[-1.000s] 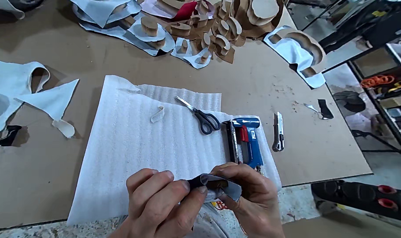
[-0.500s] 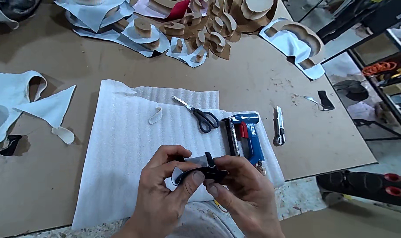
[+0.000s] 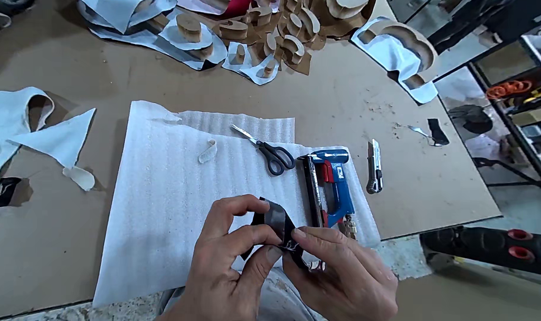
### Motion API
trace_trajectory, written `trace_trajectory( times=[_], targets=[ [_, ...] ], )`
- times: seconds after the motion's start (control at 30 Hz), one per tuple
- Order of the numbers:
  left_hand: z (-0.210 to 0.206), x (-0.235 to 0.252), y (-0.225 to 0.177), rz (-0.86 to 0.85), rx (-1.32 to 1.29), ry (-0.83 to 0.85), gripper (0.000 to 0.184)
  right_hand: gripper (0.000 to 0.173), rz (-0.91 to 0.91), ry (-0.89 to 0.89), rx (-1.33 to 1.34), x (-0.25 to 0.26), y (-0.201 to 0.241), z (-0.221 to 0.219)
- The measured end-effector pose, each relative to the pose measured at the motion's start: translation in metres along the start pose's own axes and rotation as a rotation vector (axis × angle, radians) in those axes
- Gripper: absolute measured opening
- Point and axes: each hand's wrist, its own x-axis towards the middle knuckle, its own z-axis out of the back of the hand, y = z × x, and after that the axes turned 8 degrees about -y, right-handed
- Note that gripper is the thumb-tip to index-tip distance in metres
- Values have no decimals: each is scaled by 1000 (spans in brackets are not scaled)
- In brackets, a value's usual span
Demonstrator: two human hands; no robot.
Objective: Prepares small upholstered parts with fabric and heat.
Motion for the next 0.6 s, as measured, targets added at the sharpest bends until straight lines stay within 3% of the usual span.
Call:
trace_trajectory(
  times=[0.2,0.37,0.43,0.5,0.6],
  targets=[
    [2,1,1,-508,209,-73,7,32,-86,-8,99,-5,8,9],
    [4,4,4,-624,189,-84,10,31,-209,-30,253,-10,9,1],
    [5,4,4,-560,211,-68,8,30,-236,-10,298,-8,8,1],
    [6,7,-1,-344,220,-15,6,27,-262,13,340,-4,2,0],
    [2,15,0,-22,-1,52,14,24,-323,30,390,-1,-4,-6]
  ],
)
